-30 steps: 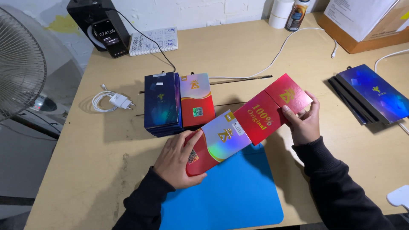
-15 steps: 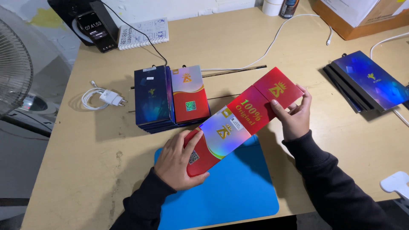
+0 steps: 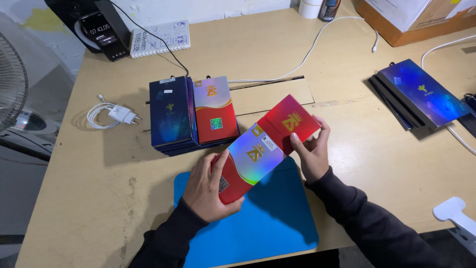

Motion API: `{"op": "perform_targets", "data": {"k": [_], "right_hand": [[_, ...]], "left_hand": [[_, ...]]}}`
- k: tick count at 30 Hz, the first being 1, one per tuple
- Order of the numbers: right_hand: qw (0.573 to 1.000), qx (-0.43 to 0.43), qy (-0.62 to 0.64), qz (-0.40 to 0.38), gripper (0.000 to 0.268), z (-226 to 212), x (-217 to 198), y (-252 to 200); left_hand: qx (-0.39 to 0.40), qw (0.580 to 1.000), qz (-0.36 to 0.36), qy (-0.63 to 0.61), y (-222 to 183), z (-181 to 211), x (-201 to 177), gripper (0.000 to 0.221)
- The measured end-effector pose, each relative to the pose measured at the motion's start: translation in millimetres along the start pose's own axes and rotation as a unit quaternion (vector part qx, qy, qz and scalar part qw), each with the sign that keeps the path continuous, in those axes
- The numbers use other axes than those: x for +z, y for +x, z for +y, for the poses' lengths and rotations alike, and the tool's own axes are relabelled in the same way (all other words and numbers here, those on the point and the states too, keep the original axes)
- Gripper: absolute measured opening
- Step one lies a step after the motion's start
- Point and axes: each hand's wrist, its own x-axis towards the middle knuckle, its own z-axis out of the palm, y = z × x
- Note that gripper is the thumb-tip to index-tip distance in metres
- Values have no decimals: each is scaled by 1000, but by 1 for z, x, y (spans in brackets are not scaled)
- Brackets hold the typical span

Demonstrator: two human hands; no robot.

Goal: Unboxing a smartphone screen replacement part and inspecting it for defects by removing protective films.

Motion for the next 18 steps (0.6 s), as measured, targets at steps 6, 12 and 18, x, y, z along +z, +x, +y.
{"op": "perform_targets", "data": {"k": [6,12,18], "right_hand": [[997,57,-6,-55,66,10,6,-12],[995,82,-52,-32,56,2,21,-28],[989,57,-72,-117,75,7,31,-42]], "left_hand": [[-16,999,27,14,0,6,6,110],[-27,999,39,8,2,15,14,111],[-36,997,57,33,6,22,13,118]]}}
